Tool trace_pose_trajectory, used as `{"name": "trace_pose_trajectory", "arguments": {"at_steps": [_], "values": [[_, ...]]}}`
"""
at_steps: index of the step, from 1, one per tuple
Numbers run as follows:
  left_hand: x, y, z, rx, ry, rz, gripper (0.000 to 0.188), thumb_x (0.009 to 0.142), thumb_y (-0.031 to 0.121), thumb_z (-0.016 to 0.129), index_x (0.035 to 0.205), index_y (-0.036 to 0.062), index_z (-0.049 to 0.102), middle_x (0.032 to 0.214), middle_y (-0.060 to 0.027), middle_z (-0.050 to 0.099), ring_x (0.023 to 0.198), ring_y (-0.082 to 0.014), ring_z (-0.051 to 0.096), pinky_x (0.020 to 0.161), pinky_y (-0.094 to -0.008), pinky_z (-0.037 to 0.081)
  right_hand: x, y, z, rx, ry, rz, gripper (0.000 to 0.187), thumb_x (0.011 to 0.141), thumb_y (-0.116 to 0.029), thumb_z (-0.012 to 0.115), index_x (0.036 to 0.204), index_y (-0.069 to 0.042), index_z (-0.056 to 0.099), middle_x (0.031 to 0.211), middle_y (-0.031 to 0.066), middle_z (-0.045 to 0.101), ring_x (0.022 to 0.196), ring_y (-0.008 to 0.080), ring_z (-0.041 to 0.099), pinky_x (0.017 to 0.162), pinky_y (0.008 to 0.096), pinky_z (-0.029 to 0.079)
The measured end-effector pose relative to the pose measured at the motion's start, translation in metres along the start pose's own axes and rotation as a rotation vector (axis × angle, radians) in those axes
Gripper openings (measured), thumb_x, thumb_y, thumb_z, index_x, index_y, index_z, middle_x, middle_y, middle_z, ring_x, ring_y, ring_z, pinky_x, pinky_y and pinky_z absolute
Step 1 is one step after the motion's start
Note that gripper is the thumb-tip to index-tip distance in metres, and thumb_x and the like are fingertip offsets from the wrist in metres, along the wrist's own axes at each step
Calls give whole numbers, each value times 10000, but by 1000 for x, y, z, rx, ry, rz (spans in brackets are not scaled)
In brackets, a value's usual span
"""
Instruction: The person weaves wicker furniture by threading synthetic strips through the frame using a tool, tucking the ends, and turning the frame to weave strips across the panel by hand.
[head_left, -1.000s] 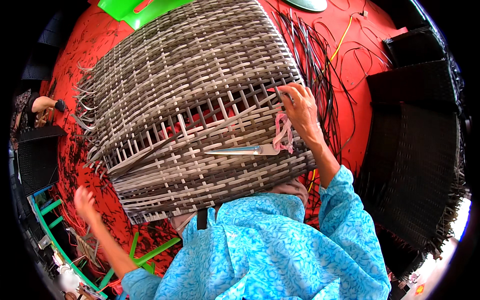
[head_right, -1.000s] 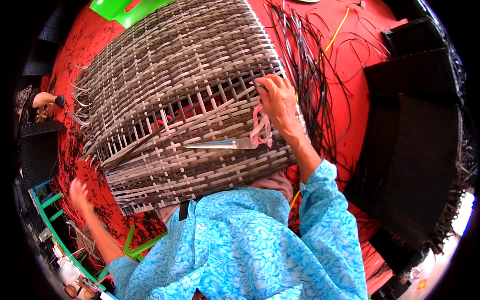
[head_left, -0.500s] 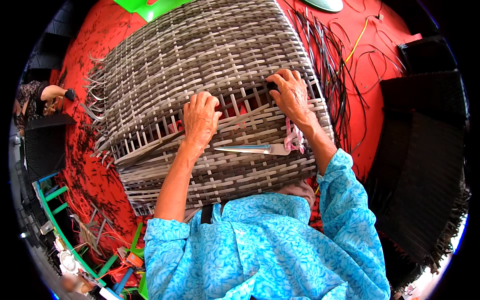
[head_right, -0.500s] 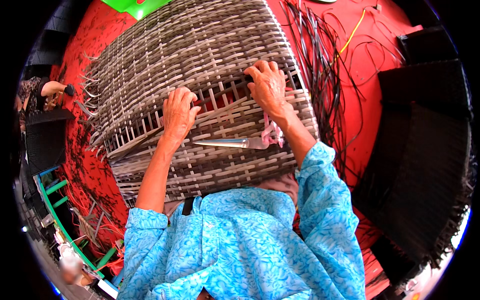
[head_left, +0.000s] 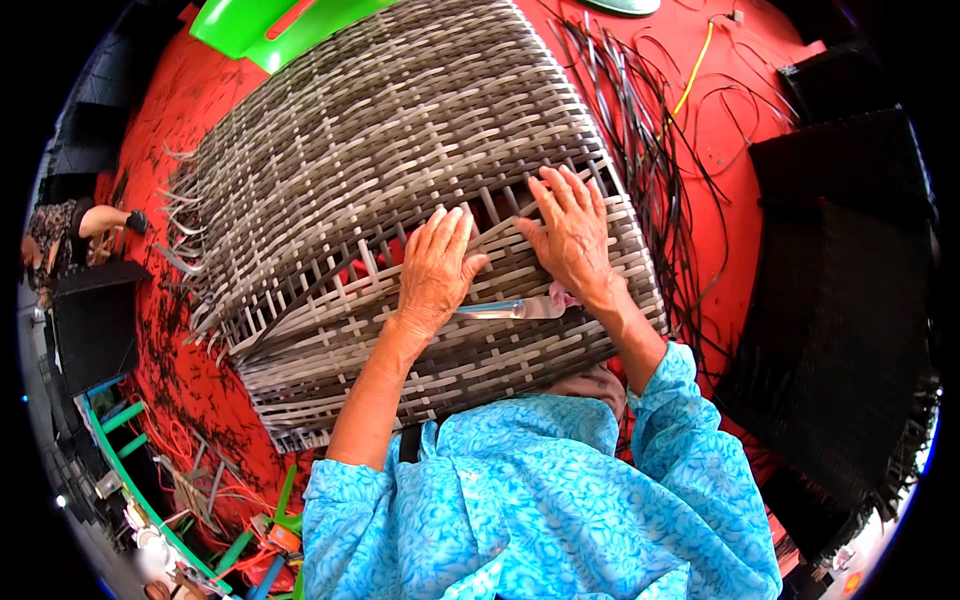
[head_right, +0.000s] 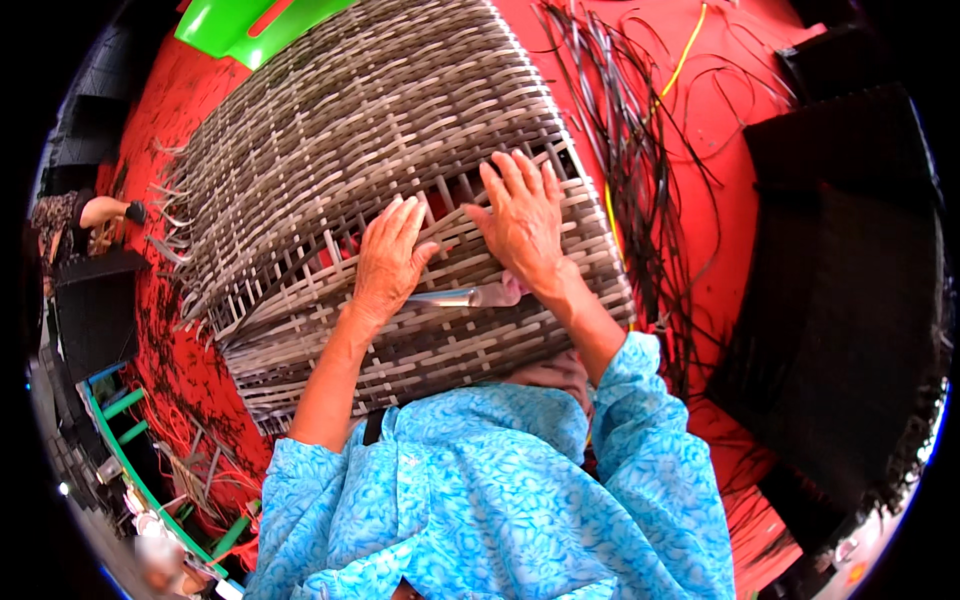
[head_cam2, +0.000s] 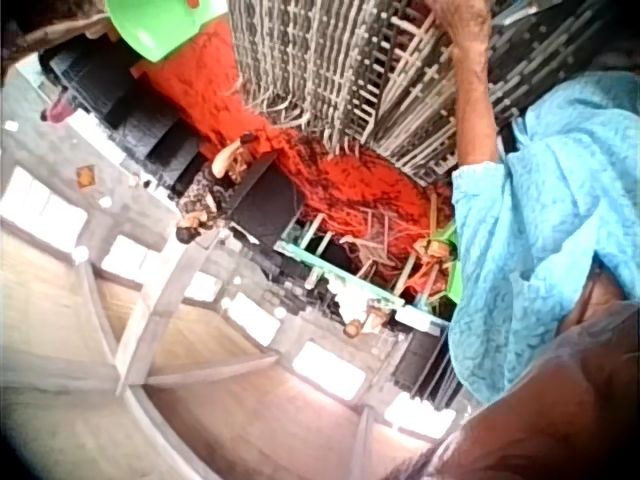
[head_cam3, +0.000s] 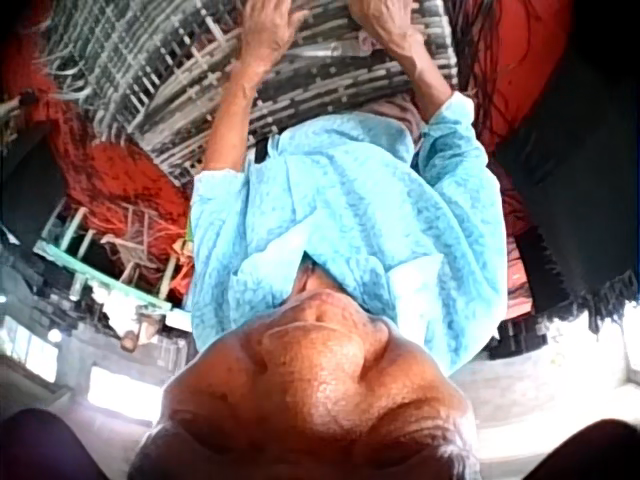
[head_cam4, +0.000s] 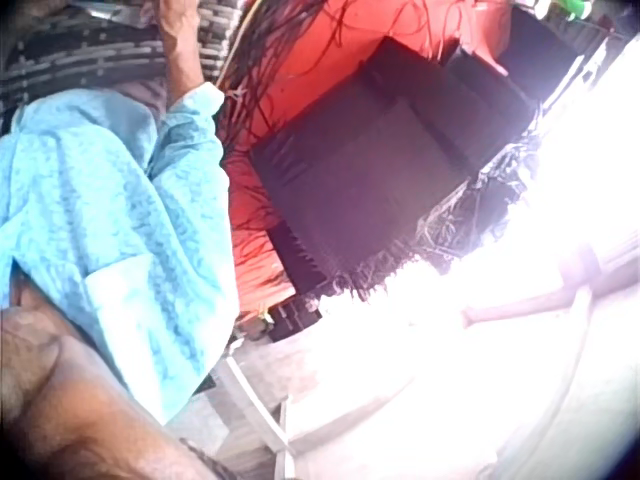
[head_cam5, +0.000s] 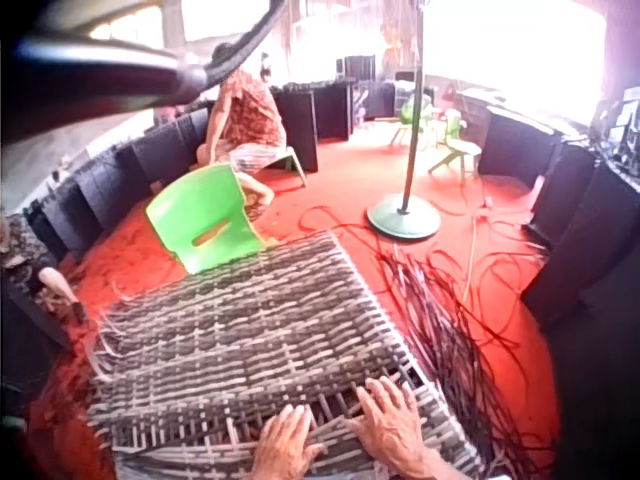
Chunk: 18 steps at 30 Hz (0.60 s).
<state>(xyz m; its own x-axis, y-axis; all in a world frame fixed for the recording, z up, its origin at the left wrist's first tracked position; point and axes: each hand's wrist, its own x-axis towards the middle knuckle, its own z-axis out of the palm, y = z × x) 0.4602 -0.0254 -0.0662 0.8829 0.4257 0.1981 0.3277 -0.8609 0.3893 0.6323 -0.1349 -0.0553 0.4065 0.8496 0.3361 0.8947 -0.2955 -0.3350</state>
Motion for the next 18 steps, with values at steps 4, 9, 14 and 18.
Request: {"name": "trace_pose_trajectory", "arguments": {"at_steps": [4, 9, 14, 18], "values": [[3, -3, 12, 93, -102, -66, 653, 862, 494, 427, 1306, 20, 371, 1319, -148, 399, 1257, -307, 323, 1042, -450, 217, -12, 14, -6, -105, -38, 85, 562, 787, -405, 580, 1213, -52, 485, 1279, 95, 442, 1234, 269, 343, 1037, 462, 194], [6, 3, 17, 114, -112, -67, 661, 855, 497, 440, 1309, 22, 370, 1333, -142, 386, 1264, -306, 315, 1042, -456, 215, -5, 52, -14, -178, -21, 176, 603, 804, -437, 547, 1248, -41, 453, 1341, 99, 384, 1256, 289, 309, 1030, 489, 199], [5, 9, 19, 117, -105, -90, 657, 850, 491, 456, 1311, 31, 370, 1339, -139, 379, 1266, -306, 312, 1042, -463, 212, -4, 68, -1, -106, -44, 155, 611, 789, -427, 568, 1259, -57, 443, 1336, 101, 383, 1242, 308, 319, 998, 496, 259], [8, 12, 16, 126, -64, -106, 653, 840, 495, 471, 1296, 34, 394, 1326, -146, 394, 1264, -304, 315, 1043, -460, 210, -3, 70, 4, -95, -1, 139, 604, 771, -414, 591, 1246, -66, 459, 1325, 103, 395, 1218, 312, 344, 968, 477, 295]]}}
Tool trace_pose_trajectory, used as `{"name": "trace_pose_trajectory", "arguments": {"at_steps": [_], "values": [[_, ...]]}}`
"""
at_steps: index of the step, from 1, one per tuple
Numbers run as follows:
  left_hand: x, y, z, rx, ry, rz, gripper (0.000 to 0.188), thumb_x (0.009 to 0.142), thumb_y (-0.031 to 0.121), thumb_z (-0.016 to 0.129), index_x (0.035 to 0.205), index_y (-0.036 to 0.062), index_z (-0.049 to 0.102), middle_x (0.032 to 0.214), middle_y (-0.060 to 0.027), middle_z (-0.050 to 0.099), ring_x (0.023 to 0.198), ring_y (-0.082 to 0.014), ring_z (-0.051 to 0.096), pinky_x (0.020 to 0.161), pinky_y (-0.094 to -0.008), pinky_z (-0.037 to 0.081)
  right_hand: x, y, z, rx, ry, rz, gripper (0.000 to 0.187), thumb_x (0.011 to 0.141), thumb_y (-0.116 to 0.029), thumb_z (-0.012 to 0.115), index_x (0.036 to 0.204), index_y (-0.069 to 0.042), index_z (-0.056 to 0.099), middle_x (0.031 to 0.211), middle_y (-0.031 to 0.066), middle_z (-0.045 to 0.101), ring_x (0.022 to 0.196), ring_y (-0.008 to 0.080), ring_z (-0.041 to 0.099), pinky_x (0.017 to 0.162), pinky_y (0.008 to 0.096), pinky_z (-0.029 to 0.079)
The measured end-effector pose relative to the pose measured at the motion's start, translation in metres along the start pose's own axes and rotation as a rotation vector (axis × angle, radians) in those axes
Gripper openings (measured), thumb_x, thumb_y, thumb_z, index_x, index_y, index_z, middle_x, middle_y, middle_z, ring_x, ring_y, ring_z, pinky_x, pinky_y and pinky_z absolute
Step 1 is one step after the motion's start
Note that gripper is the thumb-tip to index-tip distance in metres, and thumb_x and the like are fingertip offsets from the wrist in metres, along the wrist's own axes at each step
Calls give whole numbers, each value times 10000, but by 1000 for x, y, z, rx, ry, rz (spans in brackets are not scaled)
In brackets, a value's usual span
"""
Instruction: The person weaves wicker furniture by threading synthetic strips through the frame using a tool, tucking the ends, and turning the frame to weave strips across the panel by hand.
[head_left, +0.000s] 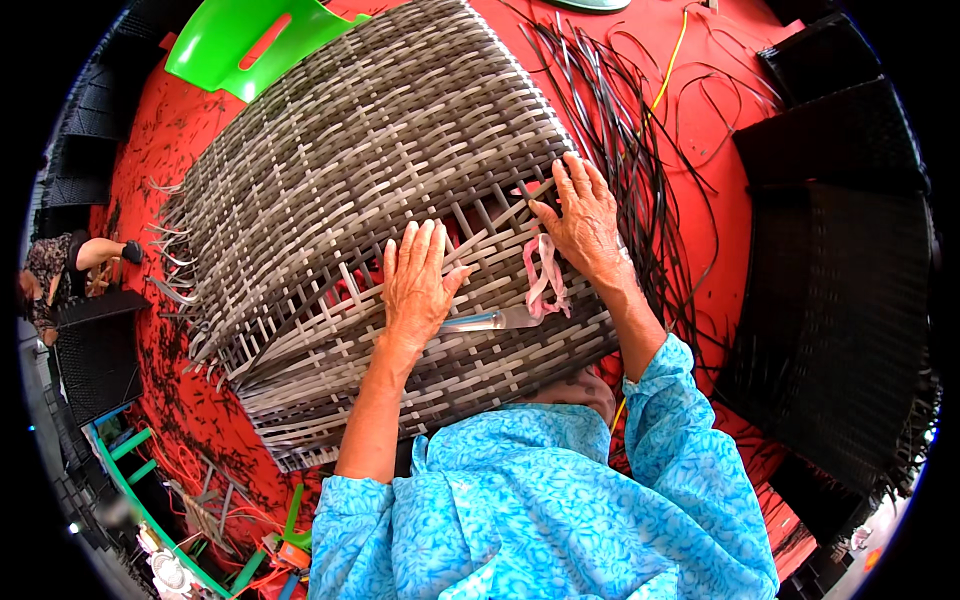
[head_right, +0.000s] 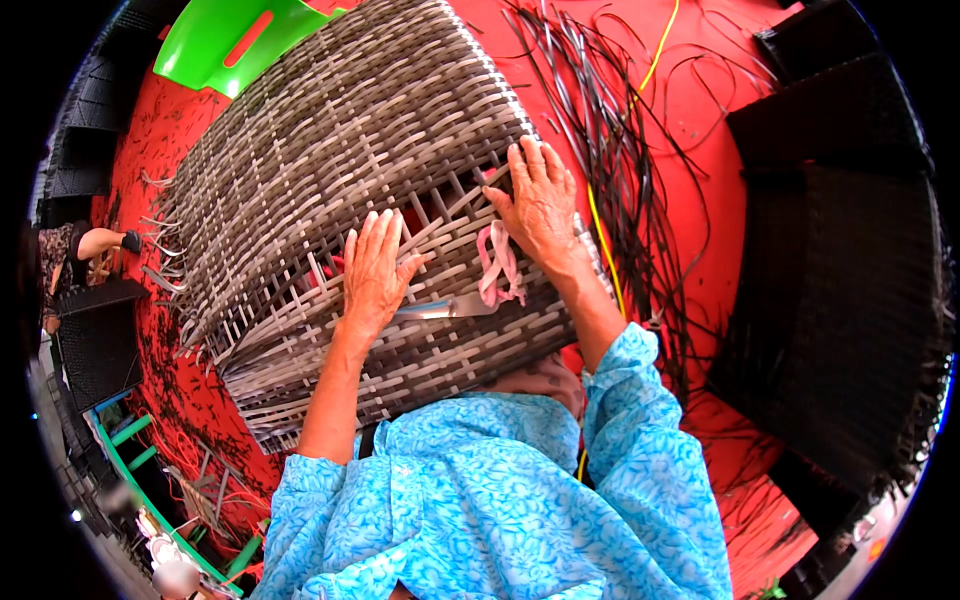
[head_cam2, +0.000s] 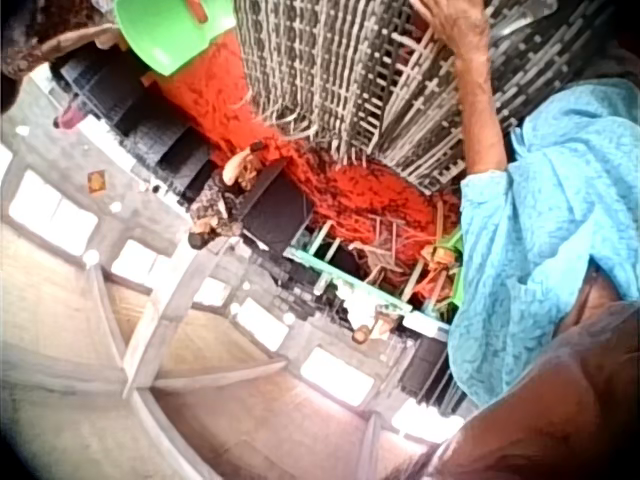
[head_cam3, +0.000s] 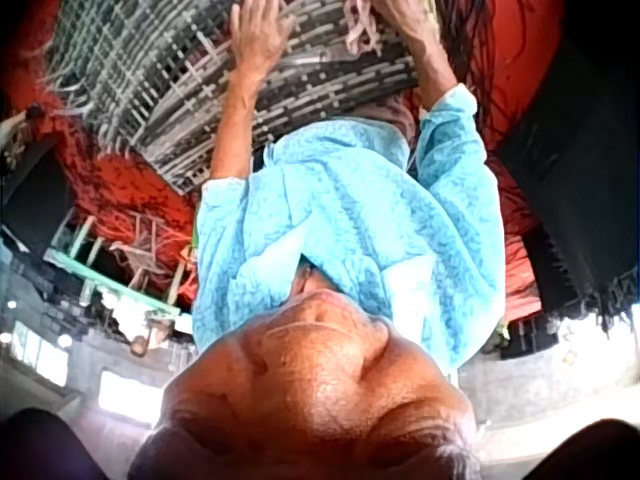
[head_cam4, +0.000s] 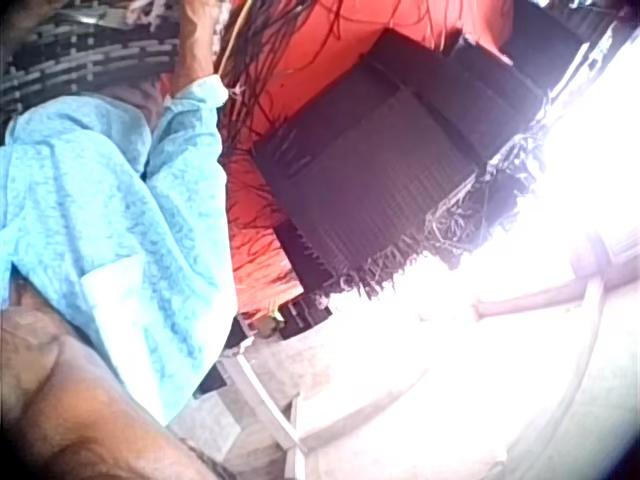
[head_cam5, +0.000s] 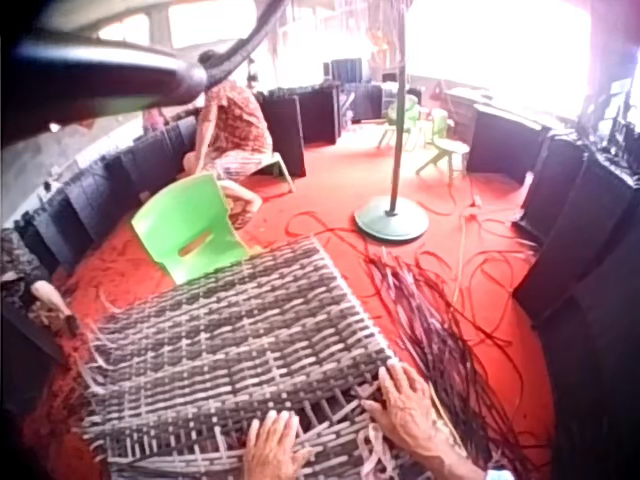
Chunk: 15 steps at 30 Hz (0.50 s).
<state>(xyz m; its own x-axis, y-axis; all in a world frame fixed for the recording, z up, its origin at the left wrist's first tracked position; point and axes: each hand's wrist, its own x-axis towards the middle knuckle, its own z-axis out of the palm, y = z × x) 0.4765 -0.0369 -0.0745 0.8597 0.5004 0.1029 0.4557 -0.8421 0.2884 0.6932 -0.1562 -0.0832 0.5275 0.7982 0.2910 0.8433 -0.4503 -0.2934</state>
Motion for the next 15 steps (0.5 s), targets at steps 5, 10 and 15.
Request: {"name": "trace_pose_trajectory", "arguments": {"at_steps": [5, 10, 15], "values": [[1, 12, 1, -5, 31, 56, 676, 826, 514, 478, 1303, 44, 389, 1337, -149, 379, 1264, -306, 316, 1042, -451, 208, -4, -7, 0, -86, 40, 2, 582, 776, -411, 586, 1232, -67, 474, 1313, 99, 416, 1205, 305, 361, 937, 474, 313], [0, 9, 9, -48, -24, 12, 724, 819, 527, 475, 1331, 35, 333, 1368, -174, 320, 1267, -333, 295, 1042, -466, 202, -5, -13, 3, -131, 62, -31, 578, 782, -396, 583, 1236, -56, 470, 1312, 104, 420, 1204, 305, 366, 941, 462, 303], [-9, 4, -8, 6, 54, 21, 688, 802, 487, 529, 1284, 14, 396, 1324, -184, 374, 1241, -335, 330, 1030, -489, 213, -7, -19, 5, -134, 25, -7, 580, 783, -363, 593, 1252, -55, 450, 1334, 107, 401, 1235, 296, 347, 966, 455, 297]]}}
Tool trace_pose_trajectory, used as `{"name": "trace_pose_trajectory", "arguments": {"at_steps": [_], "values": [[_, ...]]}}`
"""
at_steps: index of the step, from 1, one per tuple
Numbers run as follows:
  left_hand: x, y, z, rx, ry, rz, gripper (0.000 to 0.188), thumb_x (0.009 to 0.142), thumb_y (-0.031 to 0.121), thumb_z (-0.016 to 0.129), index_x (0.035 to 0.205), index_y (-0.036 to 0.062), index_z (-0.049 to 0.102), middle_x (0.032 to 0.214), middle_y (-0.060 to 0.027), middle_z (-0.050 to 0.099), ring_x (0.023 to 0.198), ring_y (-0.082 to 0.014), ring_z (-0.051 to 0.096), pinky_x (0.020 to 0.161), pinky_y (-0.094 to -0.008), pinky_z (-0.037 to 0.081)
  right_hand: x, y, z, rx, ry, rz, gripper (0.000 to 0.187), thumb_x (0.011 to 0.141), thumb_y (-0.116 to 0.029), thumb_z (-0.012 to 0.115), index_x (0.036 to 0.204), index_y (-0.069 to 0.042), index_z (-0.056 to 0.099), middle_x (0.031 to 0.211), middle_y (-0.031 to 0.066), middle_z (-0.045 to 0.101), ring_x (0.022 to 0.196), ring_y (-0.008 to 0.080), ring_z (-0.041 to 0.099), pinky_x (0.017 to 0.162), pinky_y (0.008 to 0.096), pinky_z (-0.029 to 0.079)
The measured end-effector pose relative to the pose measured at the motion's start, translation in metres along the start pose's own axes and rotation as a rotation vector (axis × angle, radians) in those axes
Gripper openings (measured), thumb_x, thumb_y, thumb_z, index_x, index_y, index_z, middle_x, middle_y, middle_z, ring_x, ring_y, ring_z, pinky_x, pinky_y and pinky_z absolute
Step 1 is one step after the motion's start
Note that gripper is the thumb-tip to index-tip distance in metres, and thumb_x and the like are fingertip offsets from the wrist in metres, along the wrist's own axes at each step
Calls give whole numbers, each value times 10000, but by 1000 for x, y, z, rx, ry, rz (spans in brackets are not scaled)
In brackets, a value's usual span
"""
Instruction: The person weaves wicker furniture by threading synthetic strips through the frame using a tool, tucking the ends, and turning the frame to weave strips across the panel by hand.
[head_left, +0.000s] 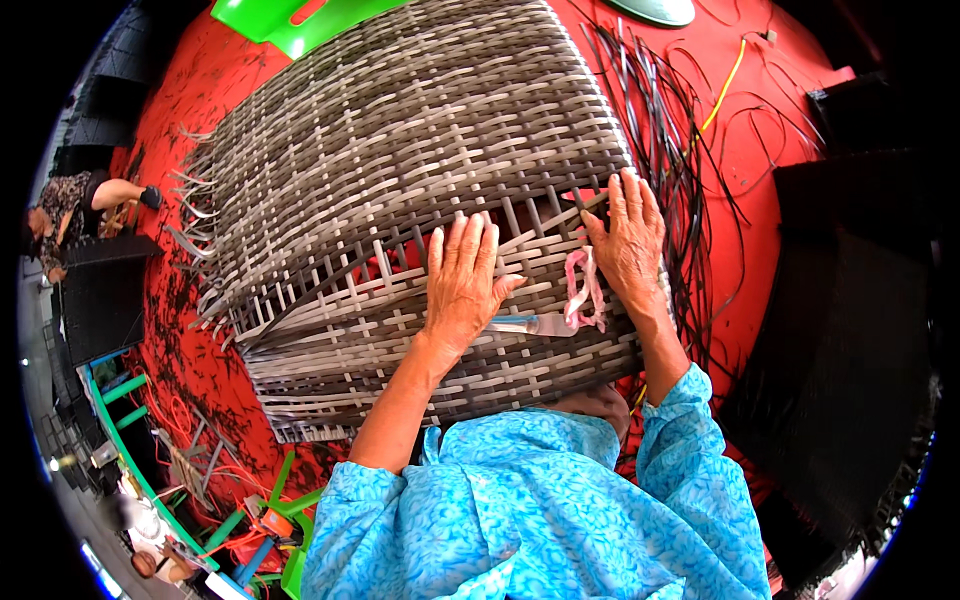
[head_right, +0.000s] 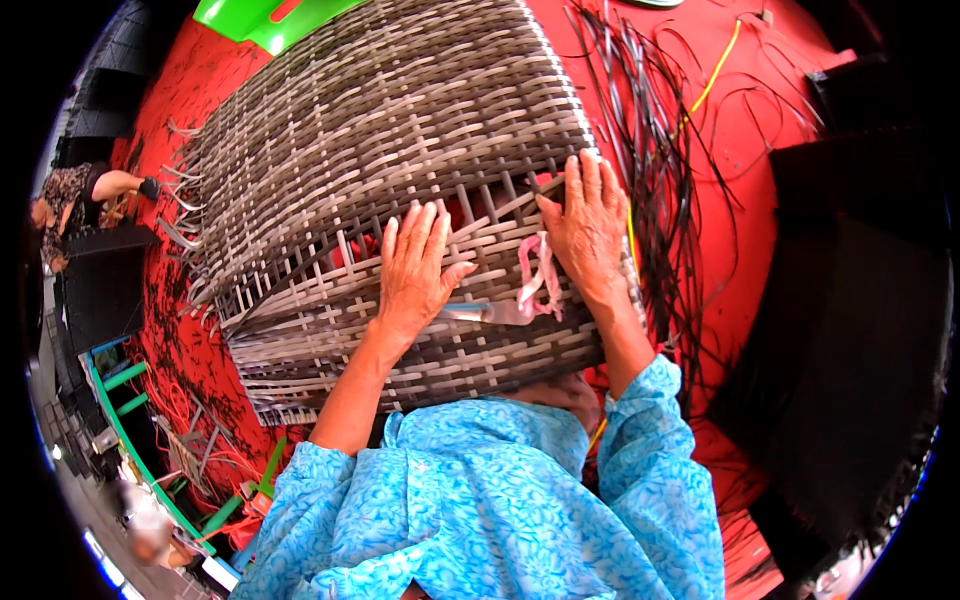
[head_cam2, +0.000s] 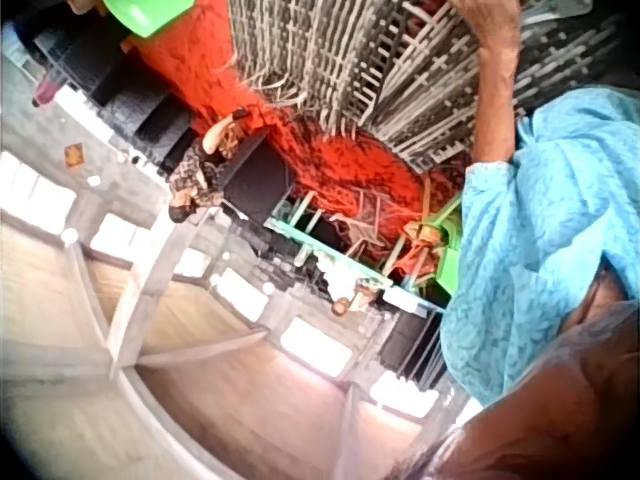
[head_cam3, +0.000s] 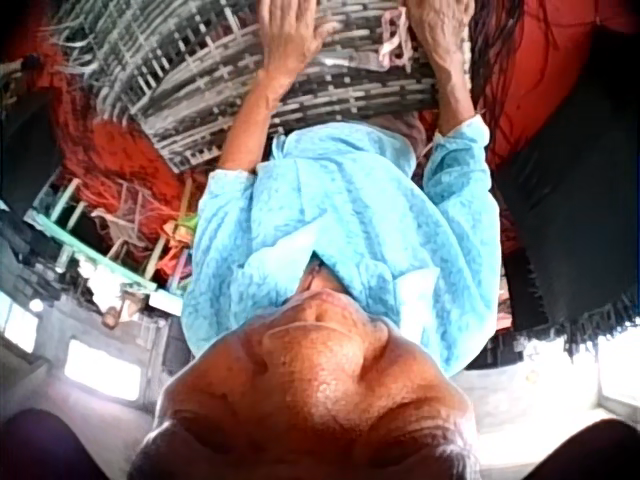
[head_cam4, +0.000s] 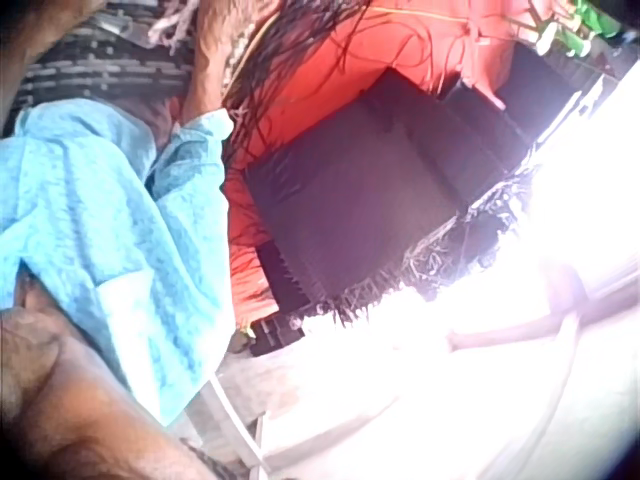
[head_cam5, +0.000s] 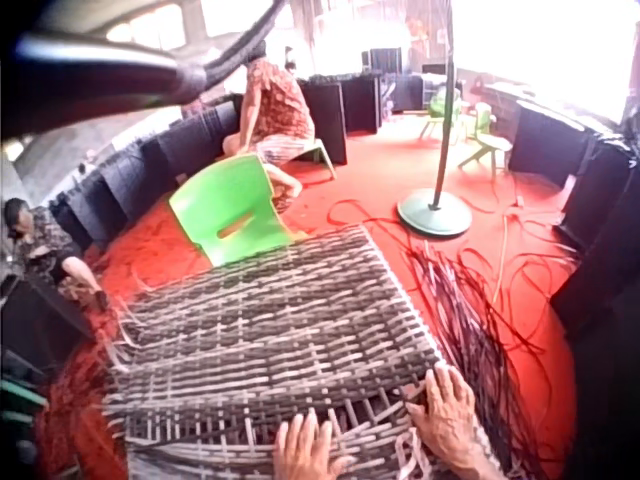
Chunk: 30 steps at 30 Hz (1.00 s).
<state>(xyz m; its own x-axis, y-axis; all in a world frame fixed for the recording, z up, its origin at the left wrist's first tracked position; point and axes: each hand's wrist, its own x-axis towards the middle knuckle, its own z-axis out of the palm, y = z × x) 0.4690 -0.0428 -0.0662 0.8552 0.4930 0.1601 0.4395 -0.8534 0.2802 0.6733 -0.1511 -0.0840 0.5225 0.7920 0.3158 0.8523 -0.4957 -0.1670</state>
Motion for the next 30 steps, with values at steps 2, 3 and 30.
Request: {"name": "trace_pose_trajectory", "arguments": {"at_steps": [2, 3, 30], "values": [[-14, -8, -3, 62, 39, -87, 679, 795, 480, 543, 1265, 6, 416, 1290, -193, 404, 1222, -347, 347, 1024, -492, 217, 0, -3, -3, -22, -4, -7, 580, 785, -353, 594, 1260, -56, 442, 1341, 104, 395, 1242, 287, 343, 977, 438, 288], [-21, -12, -3, 57, 21, -139, 691, 787, 481, 554, 1272, 12, 407, 1294, -205, 390, 1227, -357, 333, 1026, -502, 200, 0, -4, -3, -28, -9, -12, 580, 786, -351, 594, 1262, -57, 442, 1345, 102, 391, 1244, 282, 342, 984, 423, 282], [-89, -64, -31, -32, 18, -263, 848, 766, 640, 449, 1344, 34, 313, 1383, -212, 267, 1293, -356, 233, 1050, -526, 124, -17, -35, -9, -42, -20, -63, 521, 828, -287, 571, 1258, -30, 427, 1315, 140, 409, 1201, 326, 376, 974, 428, 319]]}}
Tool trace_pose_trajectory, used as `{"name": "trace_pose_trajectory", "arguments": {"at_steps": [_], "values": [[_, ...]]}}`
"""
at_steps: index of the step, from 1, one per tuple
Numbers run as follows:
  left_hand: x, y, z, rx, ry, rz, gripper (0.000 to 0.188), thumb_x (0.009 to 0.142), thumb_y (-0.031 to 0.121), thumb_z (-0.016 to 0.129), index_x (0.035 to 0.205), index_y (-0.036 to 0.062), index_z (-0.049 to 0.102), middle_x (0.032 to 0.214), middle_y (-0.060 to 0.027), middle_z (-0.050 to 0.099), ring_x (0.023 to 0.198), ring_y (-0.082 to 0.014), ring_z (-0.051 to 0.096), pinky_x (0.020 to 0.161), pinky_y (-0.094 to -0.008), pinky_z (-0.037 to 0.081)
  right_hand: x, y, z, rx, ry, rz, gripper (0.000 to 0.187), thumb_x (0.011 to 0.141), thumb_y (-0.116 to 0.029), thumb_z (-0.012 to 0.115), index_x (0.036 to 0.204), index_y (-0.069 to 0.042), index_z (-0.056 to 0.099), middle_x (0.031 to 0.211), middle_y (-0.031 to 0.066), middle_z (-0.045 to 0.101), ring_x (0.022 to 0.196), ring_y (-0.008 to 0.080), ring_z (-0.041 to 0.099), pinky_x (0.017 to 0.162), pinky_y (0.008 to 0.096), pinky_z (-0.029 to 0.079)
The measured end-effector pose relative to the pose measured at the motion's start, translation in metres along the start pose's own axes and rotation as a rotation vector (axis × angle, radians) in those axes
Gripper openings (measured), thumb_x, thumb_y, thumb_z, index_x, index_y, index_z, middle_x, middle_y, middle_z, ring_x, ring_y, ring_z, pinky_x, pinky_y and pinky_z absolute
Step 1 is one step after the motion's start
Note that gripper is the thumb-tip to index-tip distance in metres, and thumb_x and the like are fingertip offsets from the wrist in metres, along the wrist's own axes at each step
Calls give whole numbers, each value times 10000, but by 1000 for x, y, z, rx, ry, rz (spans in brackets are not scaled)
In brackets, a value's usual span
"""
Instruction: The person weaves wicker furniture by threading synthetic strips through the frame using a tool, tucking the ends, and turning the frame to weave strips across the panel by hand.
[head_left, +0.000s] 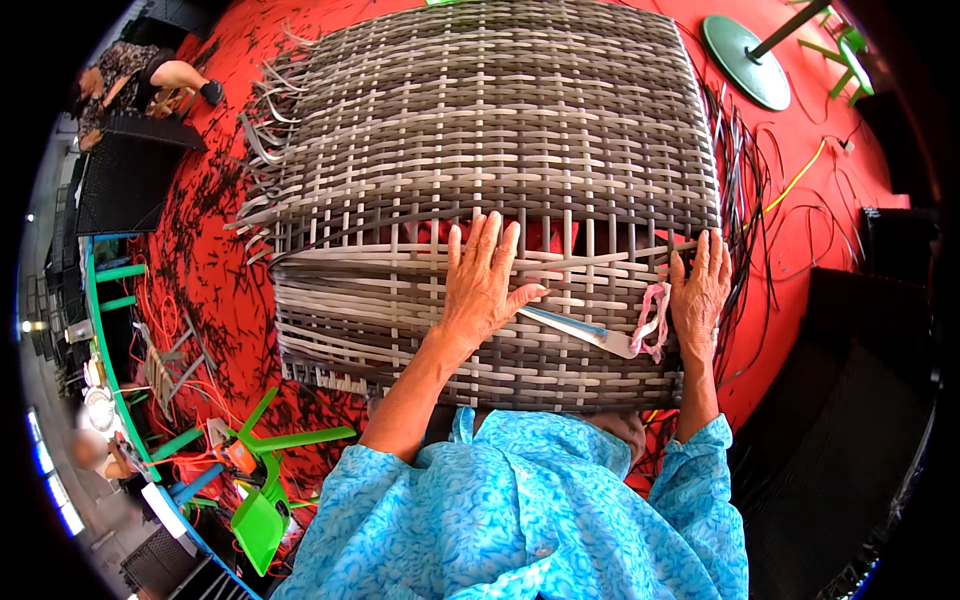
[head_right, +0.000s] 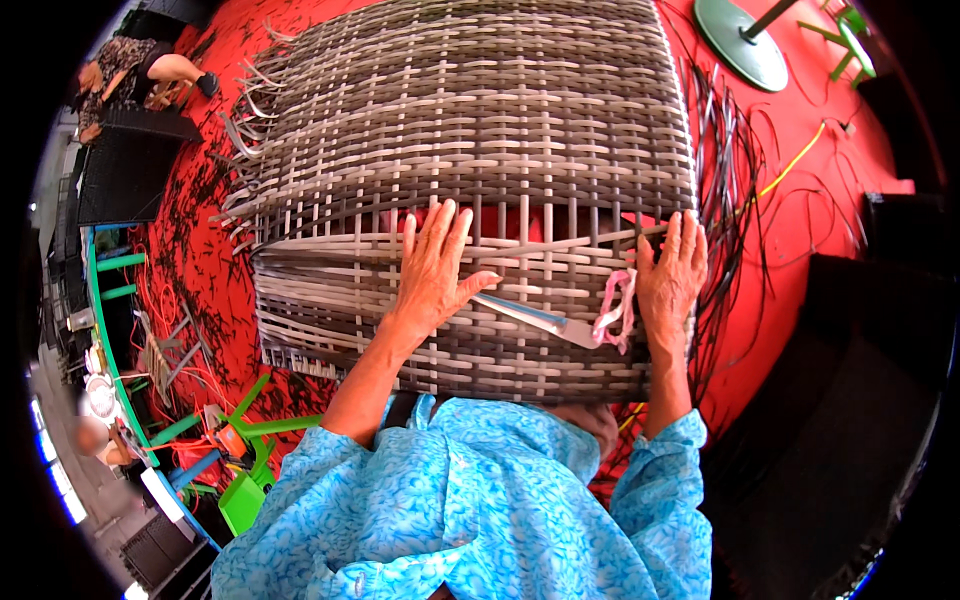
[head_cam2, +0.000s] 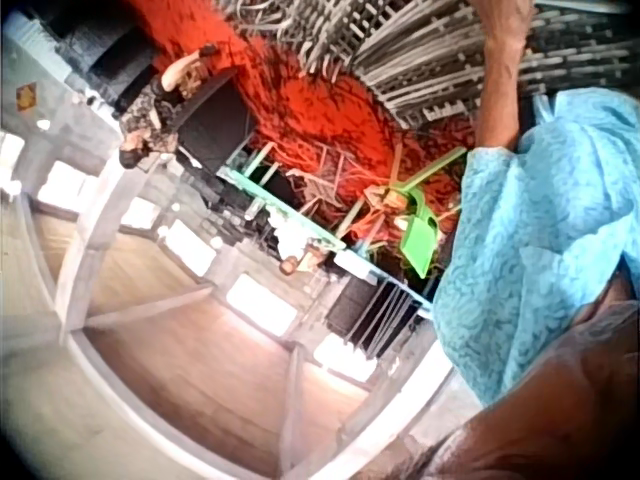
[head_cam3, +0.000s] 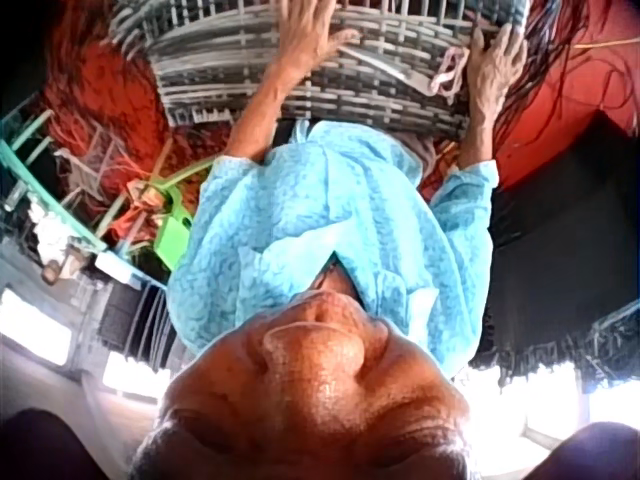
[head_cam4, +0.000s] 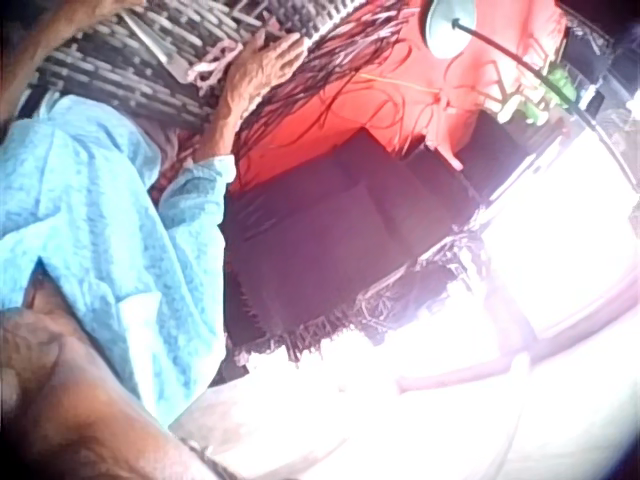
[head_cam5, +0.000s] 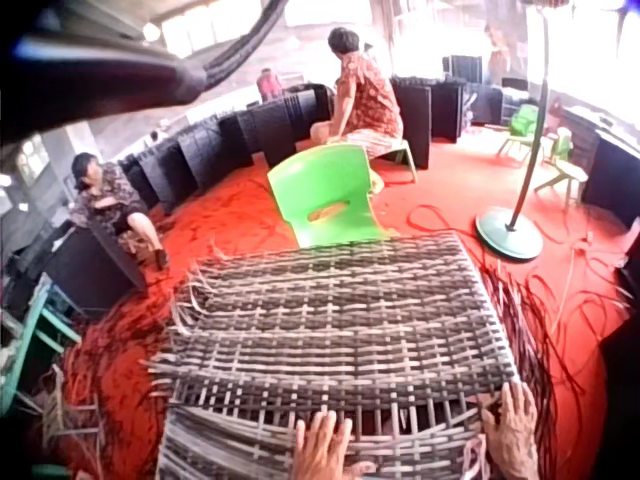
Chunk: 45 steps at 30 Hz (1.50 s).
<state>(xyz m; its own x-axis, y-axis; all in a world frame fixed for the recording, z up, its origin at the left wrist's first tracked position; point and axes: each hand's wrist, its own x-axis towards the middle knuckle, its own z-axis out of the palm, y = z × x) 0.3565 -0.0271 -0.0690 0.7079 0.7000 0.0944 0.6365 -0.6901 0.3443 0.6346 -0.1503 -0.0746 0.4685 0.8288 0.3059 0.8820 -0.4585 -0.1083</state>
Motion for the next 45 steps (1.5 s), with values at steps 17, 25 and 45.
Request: {"name": "trace_pose_trajectory", "arguments": {"at_steps": [17, 25, 45], "values": [[-25, -73, -41, 8, 369, -86, 217, 814, 170, 587, 1007, 71, 591, 1082, -74, 544, 1046, -234, 497, 900, -406, 369, -12, -14, -8, -15, -10, -56, 501, 850, -263, 557, 1248, 10, 424, 1299, 188, 411, 1191, 348, 373, 994, 413, 304], [-34, -148, -63, 314, 308, -135, 216, 727, 94, 601, 943, 111, 594, 968, -30, 550, 972, -212, 496, 815, -378, 362, -15, -18, -6, -2, -10, -89, 503, 842, -255, 566, 1247, 9, 425, 1296, 194, 411, 1184, 354, 376, 986, 420, 311], [-255, -281, -242, 562, 783, -648, 241, 855, 14, 491, 1068, 74, 585, 1090, -112, 556, 1006, -289, 527, 855, -388, 447, -27, -259, -47, 916, -336, -514, 356, 785, -74, 611, 1132, -57, 534, 1116, 145, 544, 981, 326, 550, 817, 381, 469]]}}
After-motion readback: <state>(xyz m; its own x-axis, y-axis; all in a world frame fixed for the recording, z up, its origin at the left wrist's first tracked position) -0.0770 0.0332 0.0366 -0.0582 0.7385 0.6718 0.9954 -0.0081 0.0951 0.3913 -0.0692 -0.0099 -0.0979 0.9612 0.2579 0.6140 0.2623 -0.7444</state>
